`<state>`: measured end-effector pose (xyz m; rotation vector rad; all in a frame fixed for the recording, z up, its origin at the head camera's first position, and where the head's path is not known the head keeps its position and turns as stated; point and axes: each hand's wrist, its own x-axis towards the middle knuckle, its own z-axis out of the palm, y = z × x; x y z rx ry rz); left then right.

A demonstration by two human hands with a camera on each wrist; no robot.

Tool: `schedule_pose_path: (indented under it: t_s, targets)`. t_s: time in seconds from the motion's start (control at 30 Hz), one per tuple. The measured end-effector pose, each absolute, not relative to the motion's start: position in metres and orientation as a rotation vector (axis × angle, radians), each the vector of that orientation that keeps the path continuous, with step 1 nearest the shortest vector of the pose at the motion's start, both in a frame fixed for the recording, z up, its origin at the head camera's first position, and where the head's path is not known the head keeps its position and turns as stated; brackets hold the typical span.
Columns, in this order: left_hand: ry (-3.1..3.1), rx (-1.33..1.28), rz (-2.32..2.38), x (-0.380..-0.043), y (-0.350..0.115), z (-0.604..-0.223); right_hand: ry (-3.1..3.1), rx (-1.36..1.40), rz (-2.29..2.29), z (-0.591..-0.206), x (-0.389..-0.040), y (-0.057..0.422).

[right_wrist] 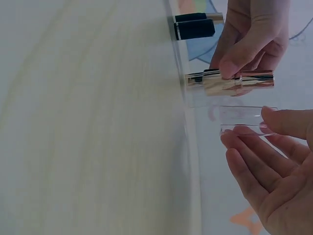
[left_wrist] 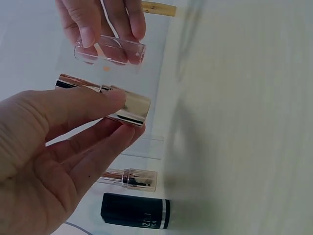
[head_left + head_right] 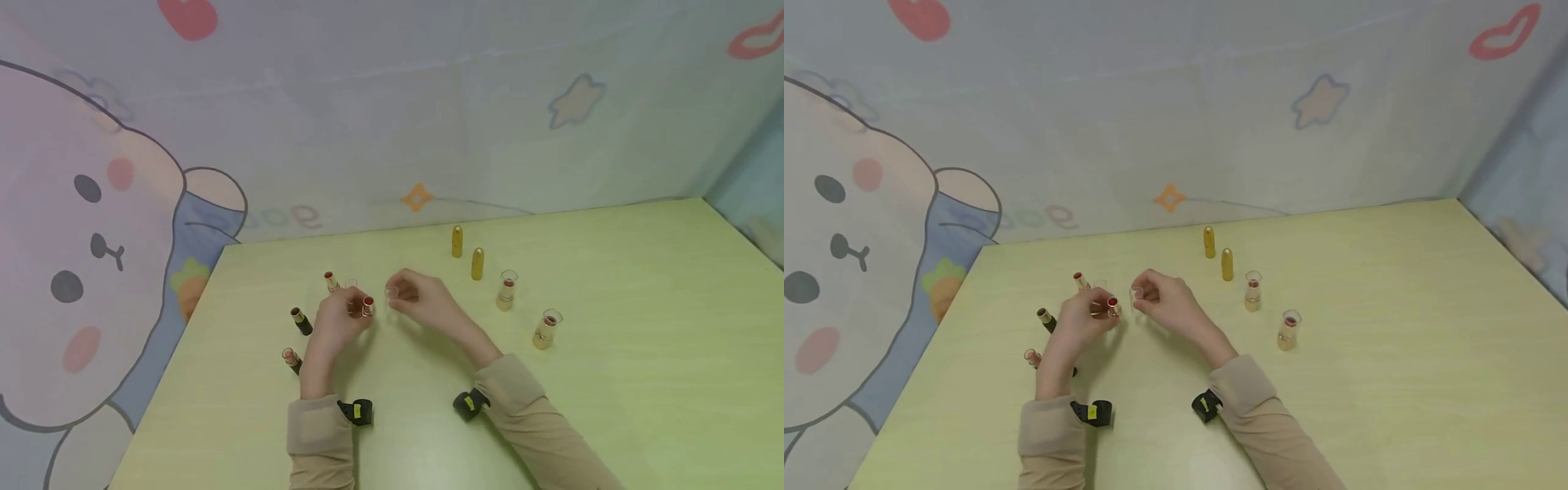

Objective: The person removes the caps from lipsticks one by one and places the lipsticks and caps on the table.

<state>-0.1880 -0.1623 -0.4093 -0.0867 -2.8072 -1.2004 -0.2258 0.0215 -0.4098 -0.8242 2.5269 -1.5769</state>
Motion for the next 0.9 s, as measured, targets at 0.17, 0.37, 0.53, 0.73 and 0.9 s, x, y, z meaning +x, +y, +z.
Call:
schedule_pose_path:
  t_s: [0.17, 0.37, 0.53, 0.73, 0.9]
  targets:
    - [-2.857, -0.151, -1.012, -0.192, -0.1596, -0.4155, 2.541, -0.807, -1.498, -0.4109, -0.2247, 0.0214]
    - [-2.878, -0.165, -0.958, -0.1933, -0.1581, -0.4197, 2.553, -0.817, -1.397, -0.4107, -0.2244, 0.0218]
    - [-2.882, -0.147, -0.956, -0.1931, -0.1582, -0.4192, 2.548, -0.817, -1.341, -0.4088, -0.2223, 0.0213]
    - [-2.889, -0.154, -0.951, -0.1918, -0.1588, -0.4177, 2.56, -0.814, -1.292, -0.4099, -0.2215, 0.0206]
    - [-2.894, -0.125, -0.993, -0.1911, -0.1595, -0.4174, 2.565, -0.797, -1.265, -0.4113, -0.2219, 0.02]
